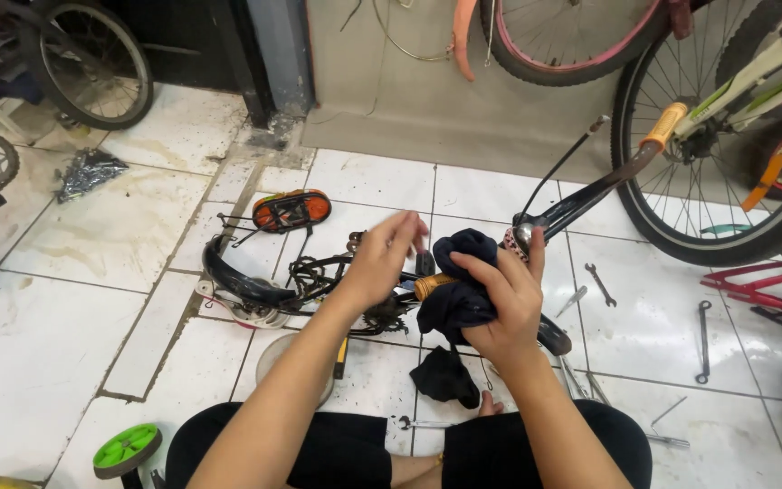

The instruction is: The person sits on the floor and wipes the handlebars and a bicycle fender with a black cloth. They clean the handlebar grips and the bell area, then move on to wipe the fender thoroughly.

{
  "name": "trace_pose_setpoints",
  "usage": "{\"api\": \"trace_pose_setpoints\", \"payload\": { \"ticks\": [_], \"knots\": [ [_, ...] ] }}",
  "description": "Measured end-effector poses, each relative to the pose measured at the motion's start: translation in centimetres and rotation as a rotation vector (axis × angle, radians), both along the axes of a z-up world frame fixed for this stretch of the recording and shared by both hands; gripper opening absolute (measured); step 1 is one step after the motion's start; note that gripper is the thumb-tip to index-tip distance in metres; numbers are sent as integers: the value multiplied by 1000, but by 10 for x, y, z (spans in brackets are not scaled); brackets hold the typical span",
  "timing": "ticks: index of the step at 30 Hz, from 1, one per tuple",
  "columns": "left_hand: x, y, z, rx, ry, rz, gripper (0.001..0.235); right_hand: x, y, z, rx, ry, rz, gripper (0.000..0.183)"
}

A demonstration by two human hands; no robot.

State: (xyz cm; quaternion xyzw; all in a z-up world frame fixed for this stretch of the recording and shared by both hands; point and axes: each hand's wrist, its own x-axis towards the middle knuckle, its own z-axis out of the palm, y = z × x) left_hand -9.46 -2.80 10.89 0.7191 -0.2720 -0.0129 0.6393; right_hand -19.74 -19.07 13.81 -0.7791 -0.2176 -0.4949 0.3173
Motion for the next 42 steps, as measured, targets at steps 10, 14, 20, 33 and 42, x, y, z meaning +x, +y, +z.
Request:
{"api": "trace_pose_setpoints", "payload": {
  "ticks": [10, 14, 20, 33, 42],
  "knots": [
    [-81, -9, 63, 241, -118, 21, 40, -51, -8, -12, 893, 64, -1, 34],
    [-88, -16, 73, 281, -220, 166, 34, -63, -18, -15, 437, 266, -117, 45],
    [-89, -17, 70, 259, -112, 138, 35, -44, -11, -14, 153, 79, -98, 53],
    [-80, -18, 66, 231, -184, 168, 34, -43, -18, 2, 101, 174, -45, 53],
    [-85, -19, 68, 229, -152, 150, 36, -48, -31, -20, 130, 90, -64, 50]
  ]
}}
